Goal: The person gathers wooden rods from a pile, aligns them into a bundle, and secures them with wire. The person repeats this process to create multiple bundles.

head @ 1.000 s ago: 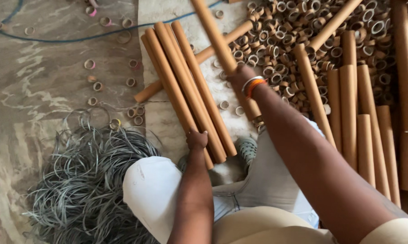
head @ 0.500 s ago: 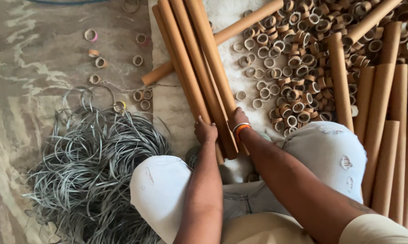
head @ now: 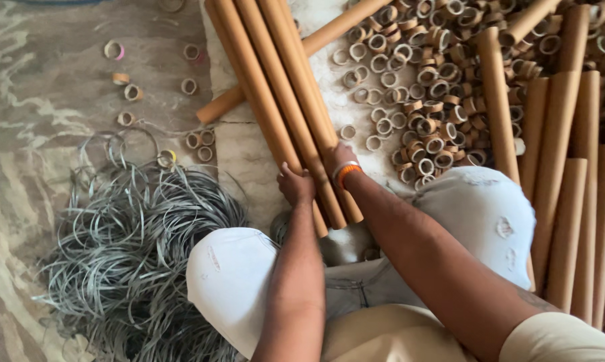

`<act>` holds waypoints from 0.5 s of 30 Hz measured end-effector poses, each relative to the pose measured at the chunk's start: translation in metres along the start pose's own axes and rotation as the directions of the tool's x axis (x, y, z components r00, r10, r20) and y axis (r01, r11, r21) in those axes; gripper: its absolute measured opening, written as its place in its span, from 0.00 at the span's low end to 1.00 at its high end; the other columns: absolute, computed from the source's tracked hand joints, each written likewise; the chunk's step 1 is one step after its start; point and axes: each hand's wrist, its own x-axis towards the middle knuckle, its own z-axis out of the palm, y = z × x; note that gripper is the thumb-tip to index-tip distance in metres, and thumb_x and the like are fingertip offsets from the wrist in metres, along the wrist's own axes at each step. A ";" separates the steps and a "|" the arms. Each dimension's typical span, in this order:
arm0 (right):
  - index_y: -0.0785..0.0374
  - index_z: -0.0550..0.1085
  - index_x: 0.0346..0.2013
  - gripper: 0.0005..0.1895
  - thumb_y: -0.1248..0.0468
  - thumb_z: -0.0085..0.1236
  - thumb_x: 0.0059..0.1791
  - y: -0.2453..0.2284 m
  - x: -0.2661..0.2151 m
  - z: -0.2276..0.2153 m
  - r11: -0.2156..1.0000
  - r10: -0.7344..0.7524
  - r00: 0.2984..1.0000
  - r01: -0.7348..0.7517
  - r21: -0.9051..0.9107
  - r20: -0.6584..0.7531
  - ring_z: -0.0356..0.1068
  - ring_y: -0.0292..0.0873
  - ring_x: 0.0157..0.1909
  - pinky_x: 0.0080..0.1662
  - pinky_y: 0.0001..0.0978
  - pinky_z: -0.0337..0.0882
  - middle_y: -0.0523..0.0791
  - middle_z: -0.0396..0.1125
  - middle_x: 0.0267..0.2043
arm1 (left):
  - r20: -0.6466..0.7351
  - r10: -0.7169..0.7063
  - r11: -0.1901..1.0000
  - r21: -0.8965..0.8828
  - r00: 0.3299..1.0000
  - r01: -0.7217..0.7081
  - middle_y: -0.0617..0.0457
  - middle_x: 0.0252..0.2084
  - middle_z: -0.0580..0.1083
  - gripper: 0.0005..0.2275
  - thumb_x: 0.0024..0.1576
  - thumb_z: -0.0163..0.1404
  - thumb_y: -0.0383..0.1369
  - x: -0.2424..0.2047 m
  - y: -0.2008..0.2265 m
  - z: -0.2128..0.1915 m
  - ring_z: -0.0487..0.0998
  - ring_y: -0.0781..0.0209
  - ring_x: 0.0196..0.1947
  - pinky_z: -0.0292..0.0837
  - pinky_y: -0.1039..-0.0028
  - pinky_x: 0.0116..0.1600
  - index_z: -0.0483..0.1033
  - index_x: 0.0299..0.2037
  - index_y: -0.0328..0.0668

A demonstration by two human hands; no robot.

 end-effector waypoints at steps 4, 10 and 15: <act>0.66 0.70 0.57 0.34 0.55 0.69 0.41 -0.032 0.024 -0.081 0.884 0.021 0.955 0.121 0.451 -0.297 0.72 0.61 0.55 0.57 0.45 0.71 0.60 0.71 0.52 | -0.095 0.266 0.960 -0.064 0.959 -0.272 0.30 0.64 0.64 0.31 0.55 0.60 0.38 0.019 -0.002 0.004 0.65 0.31 0.63 0.62 0.51 0.66 0.61 0.66 0.33; 0.63 0.69 0.51 0.27 0.60 0.68 0.41 -0.020 -0.002 -0.246 0.795 -0.073 0.641 0.500 0.343 -0.764 0.71 0.57 0.53 0.54 0.45 0.72 0.53 0.72 0.48 | 0.201 0.371 0.901 -0.314 0.906 -0.299 0.37 0.63 0.69 0.29 0.60 0.53 0.32 0.027 -0.021 0.005 0.75 0.44 0.58 0.71 0.61 0.62 0.56 0.70 0.36; 0.62 0.73 0.45 0.19 0.58 0.65 0.44 0.089 -0.064 -0.295 0.812 0.049 0.668 0.406 0.418 -0.743 0.75 0.52 0.44 0.48 0.41 0.75 0.50 0.73 0.42 | 0.303 0.418 0.895 -0.299 0.856 -0.332 0.37 0.59 0.71 0.30 0.60 0.54 0.29 0.027 -0.020 -0.014 0.75 0.48 0.56 0.71 0.63 0.62 0.53 0.70 0.34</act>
